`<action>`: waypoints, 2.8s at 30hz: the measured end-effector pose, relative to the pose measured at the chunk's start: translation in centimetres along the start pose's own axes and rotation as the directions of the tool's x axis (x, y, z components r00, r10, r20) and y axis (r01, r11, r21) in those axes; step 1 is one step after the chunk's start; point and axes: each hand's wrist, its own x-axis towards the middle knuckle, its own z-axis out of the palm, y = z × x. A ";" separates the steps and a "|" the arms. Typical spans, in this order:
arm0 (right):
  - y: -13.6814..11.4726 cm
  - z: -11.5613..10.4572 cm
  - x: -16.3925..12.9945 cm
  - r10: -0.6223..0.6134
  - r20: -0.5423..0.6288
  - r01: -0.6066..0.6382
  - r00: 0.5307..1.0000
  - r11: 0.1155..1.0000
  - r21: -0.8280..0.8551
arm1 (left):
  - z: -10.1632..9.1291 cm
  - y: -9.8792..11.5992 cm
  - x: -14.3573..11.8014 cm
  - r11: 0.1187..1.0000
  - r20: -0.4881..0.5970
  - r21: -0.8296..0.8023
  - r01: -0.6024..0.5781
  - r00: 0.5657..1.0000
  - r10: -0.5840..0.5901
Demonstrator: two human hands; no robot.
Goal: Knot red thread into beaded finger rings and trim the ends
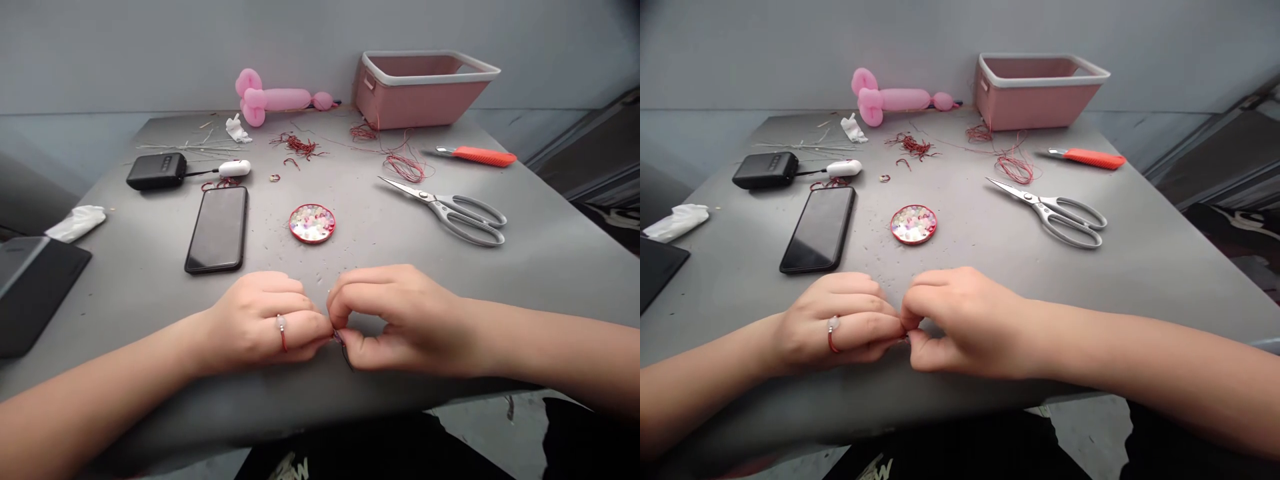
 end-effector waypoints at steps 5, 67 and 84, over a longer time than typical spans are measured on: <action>0.2 0.1 -0.4 -0.170 -0.034 0.158 0.985 0.961 -0.226 | 0.1 -0.1 -0.1 0.992 0.044 -0.103 0.079 0.996 -0.074; 0.0 -0.9 0.1 -0.520 -0.043 0.403 0.853 0.708 -0.580 | -1.0 1.8 1.5 0.446 0.361 -0.574 0.686 0.702 -0.614; 0.2 -1.1 1.0 0.150 -0.252 -0.153 0.956 0.988 0.007 | 1.1 2.1 -0.1 0.894 -0.210 -0.011 0.448 0.873 -0.440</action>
